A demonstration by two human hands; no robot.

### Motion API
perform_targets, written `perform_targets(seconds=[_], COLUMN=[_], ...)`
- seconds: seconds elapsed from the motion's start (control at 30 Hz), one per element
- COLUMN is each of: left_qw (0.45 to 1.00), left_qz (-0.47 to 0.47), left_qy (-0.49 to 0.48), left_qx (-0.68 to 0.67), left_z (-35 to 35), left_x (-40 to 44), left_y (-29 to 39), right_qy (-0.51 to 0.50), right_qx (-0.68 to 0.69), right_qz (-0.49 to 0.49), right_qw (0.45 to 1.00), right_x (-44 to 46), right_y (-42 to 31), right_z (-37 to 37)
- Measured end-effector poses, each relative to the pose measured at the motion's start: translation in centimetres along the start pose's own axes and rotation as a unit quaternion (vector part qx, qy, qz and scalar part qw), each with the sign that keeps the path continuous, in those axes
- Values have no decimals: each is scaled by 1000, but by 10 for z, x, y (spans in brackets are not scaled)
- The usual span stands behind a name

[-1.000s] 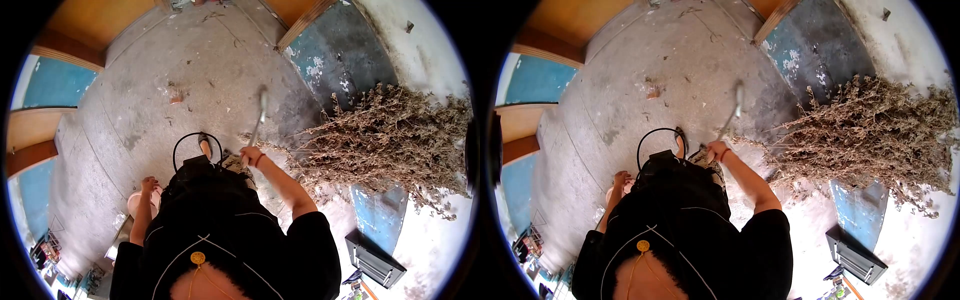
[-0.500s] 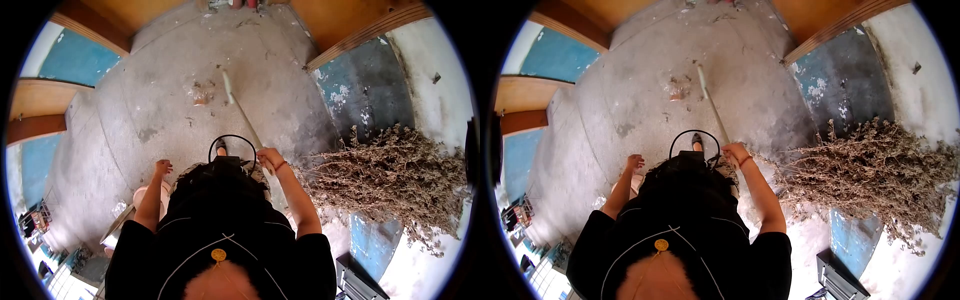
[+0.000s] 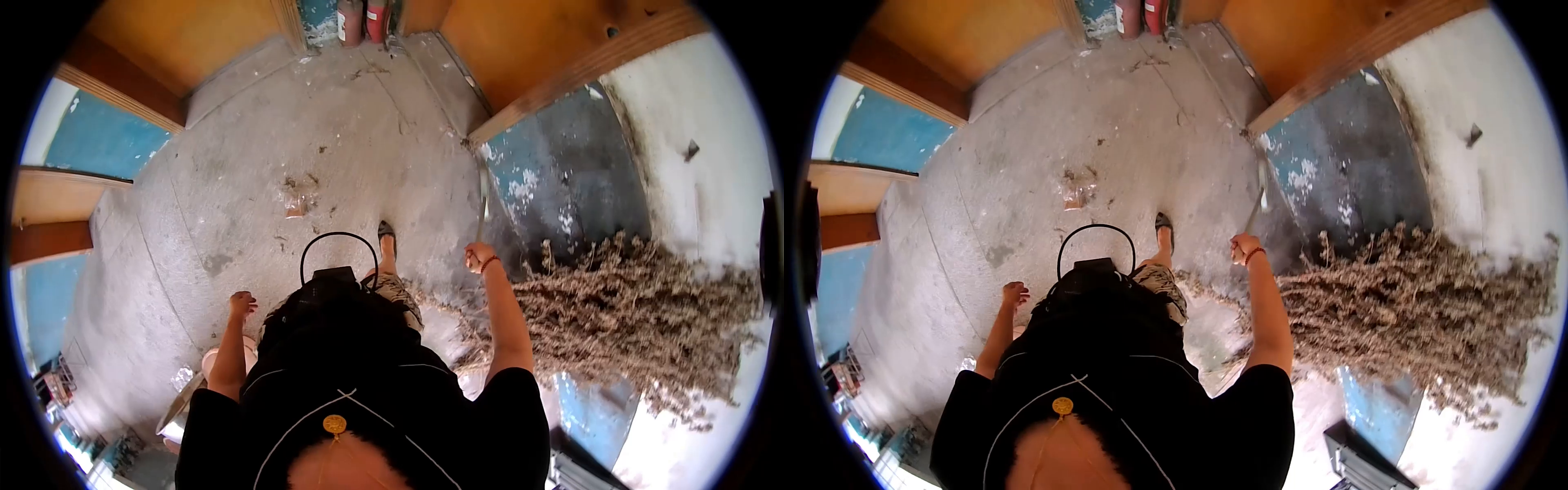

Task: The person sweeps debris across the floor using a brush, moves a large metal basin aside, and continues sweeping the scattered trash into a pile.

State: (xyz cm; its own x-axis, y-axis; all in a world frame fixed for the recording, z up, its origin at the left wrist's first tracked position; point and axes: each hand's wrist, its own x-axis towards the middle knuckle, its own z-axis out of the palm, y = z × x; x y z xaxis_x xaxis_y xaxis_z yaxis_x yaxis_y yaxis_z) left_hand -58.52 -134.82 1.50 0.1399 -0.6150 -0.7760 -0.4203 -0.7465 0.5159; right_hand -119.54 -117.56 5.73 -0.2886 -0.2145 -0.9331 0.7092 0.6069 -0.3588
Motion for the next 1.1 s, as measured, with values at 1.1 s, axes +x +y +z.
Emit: perform_targets(seconds=[1.1], left_qw=[988], left_qz=[-111], left_qy=[35], left_qx=[-105], left_z=[129], left_x=[10], left_y=[134], right_qy=[-230], right_qx=[-235], right_qz=[21], right_qw=[944], right_x=[76], right_y=[-211], right_z=[198])
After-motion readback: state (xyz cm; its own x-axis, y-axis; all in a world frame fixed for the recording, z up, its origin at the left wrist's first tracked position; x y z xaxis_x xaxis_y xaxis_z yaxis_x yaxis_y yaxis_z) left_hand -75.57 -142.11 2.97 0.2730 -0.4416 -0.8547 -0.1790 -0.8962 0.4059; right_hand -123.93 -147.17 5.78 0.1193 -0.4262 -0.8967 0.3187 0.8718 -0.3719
